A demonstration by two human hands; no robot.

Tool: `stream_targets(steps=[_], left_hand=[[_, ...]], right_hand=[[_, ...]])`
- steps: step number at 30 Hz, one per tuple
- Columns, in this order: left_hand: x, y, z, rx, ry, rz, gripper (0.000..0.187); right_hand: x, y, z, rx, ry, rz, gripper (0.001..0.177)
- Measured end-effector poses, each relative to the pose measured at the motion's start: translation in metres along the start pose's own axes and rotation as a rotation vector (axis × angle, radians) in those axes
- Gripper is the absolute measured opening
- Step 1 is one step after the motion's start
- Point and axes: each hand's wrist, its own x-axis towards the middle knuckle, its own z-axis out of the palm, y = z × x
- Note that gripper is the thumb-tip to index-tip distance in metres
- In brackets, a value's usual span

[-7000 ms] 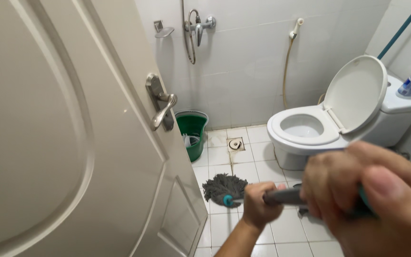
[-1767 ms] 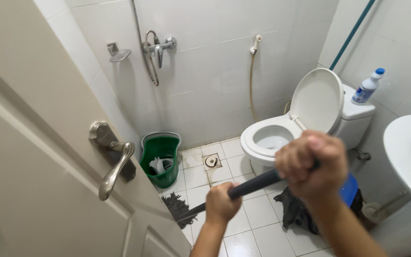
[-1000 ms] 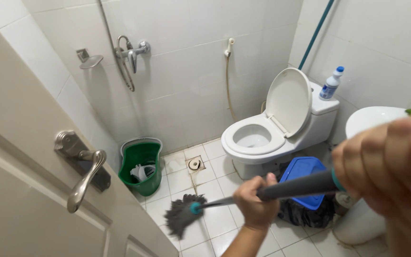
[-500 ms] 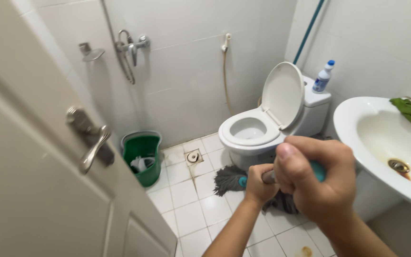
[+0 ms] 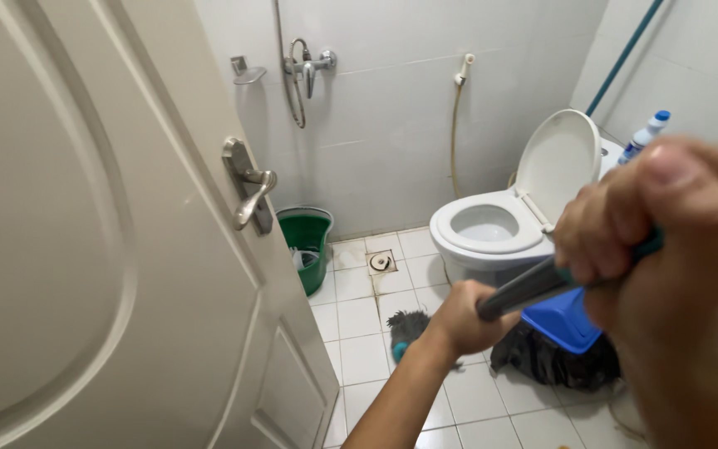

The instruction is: The person mops the tiled floor of a bathroom using a microfiber mop, moving it around the toilet and near the door.

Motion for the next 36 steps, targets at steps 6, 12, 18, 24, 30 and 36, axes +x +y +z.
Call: stream_targets(steps=[6,12,18,24,30,36], left_hand=[[-0.014,-0.04,-0.027,-0.008,0.032,0.034,0.015],[0.02,-0.075,-0.056,0.029,0.092,0.16,0.011],[0.061,-0.112,-0.092,0.08,0.132,0.101,0.014],[0.109,-0.172,-0.136,0.137,0.2,0.17,0.015],[0.147,-0.229,-0.171,0.148,0.247,0.092,0.025],[0.14,-0.253,-0.169,0.17,0.26,-0.084,0.026]], right_hand=[[-0.015,0.035,0.017,0.04,0.095,0.026,0.041],[0.004,0.087,0.027,0.219,0.012,-0.039,0.035],[0.032,0.153,0.038,0.207,-0.047,-0.099,0.04],[0.057,0.227,0.06,0.168,-0.054,-0.092,0.035],[0.068,0.301,0.07,0.175,-0.128,0.031,0.035],[0.043,0.325,0.06,0.038,-0.196,0.165,0.04]])
